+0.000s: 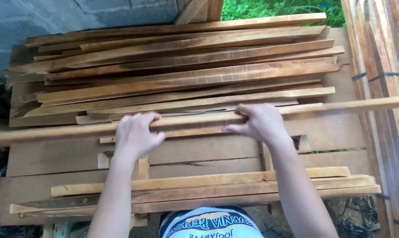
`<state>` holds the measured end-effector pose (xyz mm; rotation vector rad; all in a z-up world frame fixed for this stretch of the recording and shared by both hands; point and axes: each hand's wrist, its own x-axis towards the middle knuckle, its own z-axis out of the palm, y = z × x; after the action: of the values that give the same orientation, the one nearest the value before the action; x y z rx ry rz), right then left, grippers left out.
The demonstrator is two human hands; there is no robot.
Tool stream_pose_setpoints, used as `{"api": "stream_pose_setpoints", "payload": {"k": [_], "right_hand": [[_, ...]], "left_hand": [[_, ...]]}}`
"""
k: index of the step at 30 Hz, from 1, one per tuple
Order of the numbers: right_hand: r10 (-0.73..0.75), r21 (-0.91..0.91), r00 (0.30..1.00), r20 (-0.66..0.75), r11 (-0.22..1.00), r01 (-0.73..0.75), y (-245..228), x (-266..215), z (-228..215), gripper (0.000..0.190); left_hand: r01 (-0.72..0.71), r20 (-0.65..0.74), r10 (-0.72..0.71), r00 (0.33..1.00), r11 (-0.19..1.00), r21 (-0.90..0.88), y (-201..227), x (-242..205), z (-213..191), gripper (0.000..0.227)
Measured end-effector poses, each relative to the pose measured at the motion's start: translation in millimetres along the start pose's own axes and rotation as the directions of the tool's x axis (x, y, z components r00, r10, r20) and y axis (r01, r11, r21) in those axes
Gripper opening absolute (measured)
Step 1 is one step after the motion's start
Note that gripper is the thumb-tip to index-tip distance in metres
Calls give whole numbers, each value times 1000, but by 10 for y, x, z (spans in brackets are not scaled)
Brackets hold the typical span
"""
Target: The recorder is organizing and stacking thin wooden slats into a wooden frame/jig on a low workbench.
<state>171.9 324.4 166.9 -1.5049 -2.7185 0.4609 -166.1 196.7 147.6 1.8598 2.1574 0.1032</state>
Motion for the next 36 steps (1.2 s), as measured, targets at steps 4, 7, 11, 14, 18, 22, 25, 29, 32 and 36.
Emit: {"api": "stream_pose_setpoints", "payload": {"k": [4,7,11,14,18,22,25,29,32,36], "right_hand": [[40,-35,999,-29,999,-41,-173,-703,-87,61],[104,13,990,97,994,-106,-241,-1100,79,60],[150,-18,887,436,987,-158,-383,-1408,477,68],[126,69,912,389,984,-166,-203,-1522,1204,59],[63,125,989,134,989,-80,-55,-1528,1754,51],[13,107,999,31,994,-17,79,-1603,2256,47],[16,139,1000,-5,990,-15,74,-1619,2340,46],[3,233,997,79,972,-21,29,-1655,2258,41],[-42,253,988,150,967,3,-9,-1634,2241,42],[-80,260,975,208,965,24,-5,-1673,2215,44]], "left_hand": [[6,23,-8,1000,999,47,189,-778,-120,45],[76,161,-78,984,997,15,314,-1203,44,42],[298,471,-267,841,955,10,507,-1523,329,39],[293,453,-233,860,954,-66,228,-1607,1001,44],[188,336,-140,931,976,-114,-69,-1458,1771,49],[172,325,-109,939,970,-173,-47,-1448,1870,47],[162,337,-96,937,972,-171,-28,-1479,1785,43],[160,332,-90,939,969,-188,16,-1572,1754,42],[166,339,-103,935,973,-163,-9,-1624,1812,41],[166,337,-106,936,974,-154,32,-1674,1831,48]]}}
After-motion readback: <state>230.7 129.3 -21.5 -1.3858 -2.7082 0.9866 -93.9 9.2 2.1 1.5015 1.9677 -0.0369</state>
